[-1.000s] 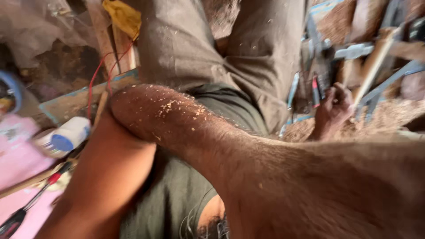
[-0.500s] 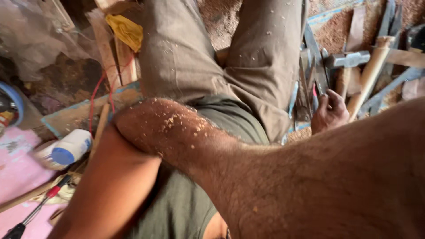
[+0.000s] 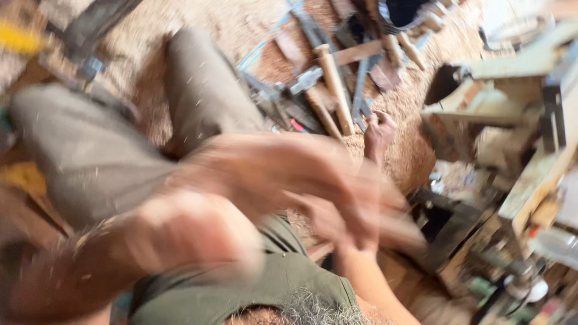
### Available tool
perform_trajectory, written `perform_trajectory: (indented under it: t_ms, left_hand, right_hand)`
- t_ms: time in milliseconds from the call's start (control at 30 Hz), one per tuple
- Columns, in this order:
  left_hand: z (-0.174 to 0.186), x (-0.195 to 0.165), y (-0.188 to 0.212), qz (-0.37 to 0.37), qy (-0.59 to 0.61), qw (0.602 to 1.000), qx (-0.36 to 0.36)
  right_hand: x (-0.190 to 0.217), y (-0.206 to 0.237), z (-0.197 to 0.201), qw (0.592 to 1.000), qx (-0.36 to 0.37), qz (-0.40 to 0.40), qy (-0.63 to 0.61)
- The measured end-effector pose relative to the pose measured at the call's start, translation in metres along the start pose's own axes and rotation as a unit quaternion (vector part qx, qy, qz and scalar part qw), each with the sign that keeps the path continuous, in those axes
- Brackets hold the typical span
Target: The person uses a chisel to shape a rotating wooden piece mounted on a lathe. They hold the chisel with both hands and guide it along the spinning wood to carve a decorative pattern. The person briefly touches their face and then resumes shaping the wood.
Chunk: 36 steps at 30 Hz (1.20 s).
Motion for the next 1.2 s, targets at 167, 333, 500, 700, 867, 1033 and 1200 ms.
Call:
perform_trajectory:
  t_ms: [167, 333, 500, 700, 867, 1033, 1200]
  left_hand:
    - [0.092, -0.014, 0.047, 0.059, -0.027, 0.927, -0.370]
    - [0.152, -0.009, 0.119, 0.068, -0.093, 0.789, -0.603]
    - [0.181, -0.016, 0.156, 0.038, -0.127, 0.767, -0.627]
    - [0.179, -0.029, 0.137, -0.013, -0.185, 0.807, -0.561]
    - [0.173, -0.053, 0.138, 0.009, -0.438, 0.716, -0.544]
    - [0.153, -0.094, 0.138, 0.013, -0.761, 0.503, -0.410]
    - [0.143, -0.139, 0.129, -0.116, -0.943, 0.280, -0.136]
  right_hand:
    - [-0.001, -0.015, 0.004, 0.995, -0.004, -0.036, 0.094]
    - [0.035, -0.026, -0.011, 0.980, -0.038, 0.015, 0.197]
    - [0.024, -0.044, -0.019, 0.992, 0.101, -0.022, 0.069]
    - [-0.033, -0.045, 0.071, 0.936, 0.255, -0.208, -0.125]
    - [0.067, 0.040, 0.101, 0.945, 0.252, -0.166, -0.129]
    - [0.138, 0.068, -0.058, 0.947, 0.309, -0.050, -0.066]
    - [0.187, 0.178, -0.106, 0.921, 0.332, 0.164, 0.122]
Point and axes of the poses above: each hand's wrist, its own y-axis away from the middle knuckle, its own z-axis out of the back of the hand, x = y × z, the point moved 2 cm from there along -y, towards the middle knuckle, and after that the axes turned 10 degrees about -z, right-handed, at the moved point
